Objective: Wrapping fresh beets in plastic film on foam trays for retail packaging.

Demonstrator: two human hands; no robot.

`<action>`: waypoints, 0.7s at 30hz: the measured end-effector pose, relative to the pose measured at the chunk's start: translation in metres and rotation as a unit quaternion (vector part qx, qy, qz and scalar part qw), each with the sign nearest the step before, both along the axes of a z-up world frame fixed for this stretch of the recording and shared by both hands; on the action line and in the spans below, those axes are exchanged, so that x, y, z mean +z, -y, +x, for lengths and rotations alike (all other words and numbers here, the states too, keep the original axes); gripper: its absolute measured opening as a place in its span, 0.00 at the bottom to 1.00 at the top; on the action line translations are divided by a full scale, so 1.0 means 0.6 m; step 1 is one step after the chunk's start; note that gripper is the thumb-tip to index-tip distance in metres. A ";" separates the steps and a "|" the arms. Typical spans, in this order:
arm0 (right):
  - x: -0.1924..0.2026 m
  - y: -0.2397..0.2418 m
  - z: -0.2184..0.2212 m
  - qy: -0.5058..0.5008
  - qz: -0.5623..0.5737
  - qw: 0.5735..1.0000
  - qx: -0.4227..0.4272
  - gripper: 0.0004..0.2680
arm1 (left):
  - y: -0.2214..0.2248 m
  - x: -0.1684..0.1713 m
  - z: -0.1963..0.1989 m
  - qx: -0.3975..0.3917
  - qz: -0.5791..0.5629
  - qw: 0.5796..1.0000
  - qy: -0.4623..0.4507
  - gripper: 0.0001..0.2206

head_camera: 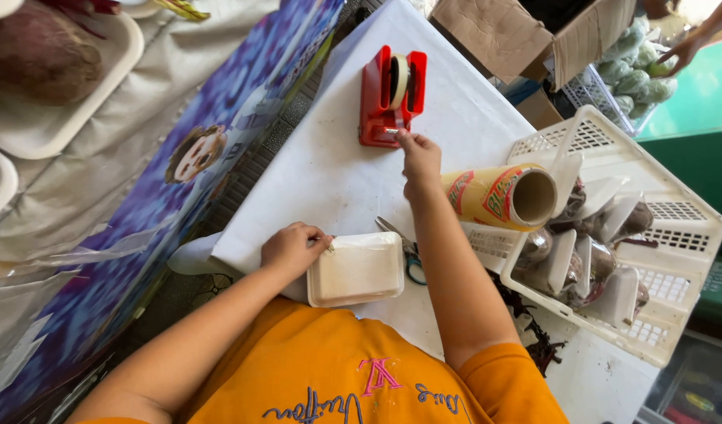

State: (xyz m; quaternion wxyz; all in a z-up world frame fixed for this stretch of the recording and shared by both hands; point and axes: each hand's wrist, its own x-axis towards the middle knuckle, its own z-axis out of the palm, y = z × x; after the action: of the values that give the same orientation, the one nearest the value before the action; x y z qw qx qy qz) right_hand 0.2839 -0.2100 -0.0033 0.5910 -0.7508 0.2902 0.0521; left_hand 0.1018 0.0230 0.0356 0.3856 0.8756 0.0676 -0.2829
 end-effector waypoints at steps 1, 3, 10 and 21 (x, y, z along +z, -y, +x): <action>-0.008 0.008 -0.041 0.000 -0.002 1.000 -0.004 0.07 | -0.001 -0.011 -0.004 -0.004 -0.002 1.000 0.000 0.16; -0.021 0.017 -0.096 -0.013 0.007 1.000 -0.002 0.09 | -0.007 -0.032 0.009 0.059 0.011 0.996 0.069 0.11; 0.007 -0.003 -0.206 -0.018 0.035 0.999 -0.021 0.07 | 0.150 -0.093 0.209 0.248 -0.234 0.939 0.042 0.15; -0.017 0.007 -0.198 -0.016 -0.014 0.999 0.043 0.03 | 0.240 -0.150 0.273 0.331 -0.120 0.936 0.017 0.06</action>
State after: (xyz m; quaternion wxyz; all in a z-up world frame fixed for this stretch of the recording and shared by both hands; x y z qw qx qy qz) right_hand 0.1653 -0.2141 -0.0134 0.5733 -0.7696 0.2678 0.0854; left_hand 0.2656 -0.1208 -0.0547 0.5609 0.7554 0.3125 -0.1306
